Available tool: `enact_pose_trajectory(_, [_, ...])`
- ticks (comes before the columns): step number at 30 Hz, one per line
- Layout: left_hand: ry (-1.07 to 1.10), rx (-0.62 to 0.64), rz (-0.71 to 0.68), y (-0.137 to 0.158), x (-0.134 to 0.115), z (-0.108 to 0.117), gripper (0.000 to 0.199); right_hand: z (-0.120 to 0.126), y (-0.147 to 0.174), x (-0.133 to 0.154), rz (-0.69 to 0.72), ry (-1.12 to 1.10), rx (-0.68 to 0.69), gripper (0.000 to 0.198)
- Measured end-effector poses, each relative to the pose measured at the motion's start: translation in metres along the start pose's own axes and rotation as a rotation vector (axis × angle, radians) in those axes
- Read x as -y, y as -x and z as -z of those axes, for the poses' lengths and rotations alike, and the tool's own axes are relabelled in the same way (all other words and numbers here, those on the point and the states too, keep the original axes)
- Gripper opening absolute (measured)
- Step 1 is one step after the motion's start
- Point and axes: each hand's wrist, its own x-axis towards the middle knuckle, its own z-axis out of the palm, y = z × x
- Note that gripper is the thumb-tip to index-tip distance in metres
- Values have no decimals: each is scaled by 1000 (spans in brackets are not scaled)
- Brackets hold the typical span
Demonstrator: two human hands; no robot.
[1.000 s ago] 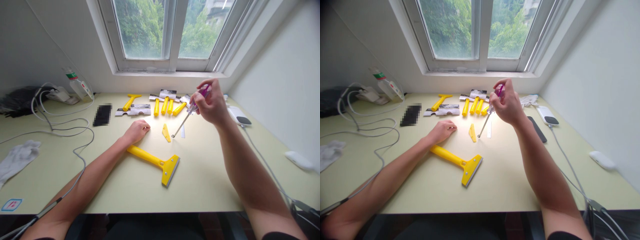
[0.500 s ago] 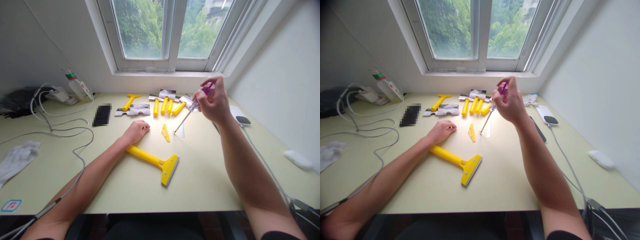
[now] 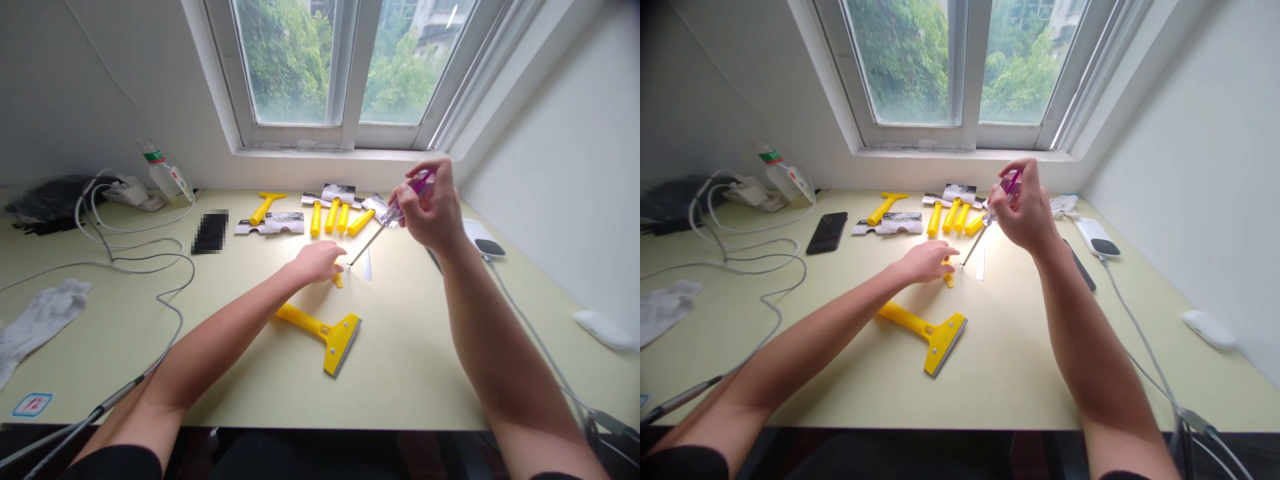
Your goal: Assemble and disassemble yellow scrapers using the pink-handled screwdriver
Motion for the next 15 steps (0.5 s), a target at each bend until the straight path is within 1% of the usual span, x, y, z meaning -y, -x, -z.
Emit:
enact_pose_trajectory(2, [-16, 30, -8, -11, -5, -2, 37, 0, 0, 1, 5, 2, -1, 26])
enact_pose_trajectory(7, [-34, 69, -29, -24, -9, -5, 18, 1, 1, 3, 11, 39, 12, 26])
enact_pose_trajectory(12, [-48, 76, -50, -31, -12, -6, 17, 3, 0, 6, 14, 100, 22, 28])
enact_pose_trajectory(15, [-46, 73, -59, -37, -12, -8, 17, 7, 0, 9, 11, 106, 19, 27])
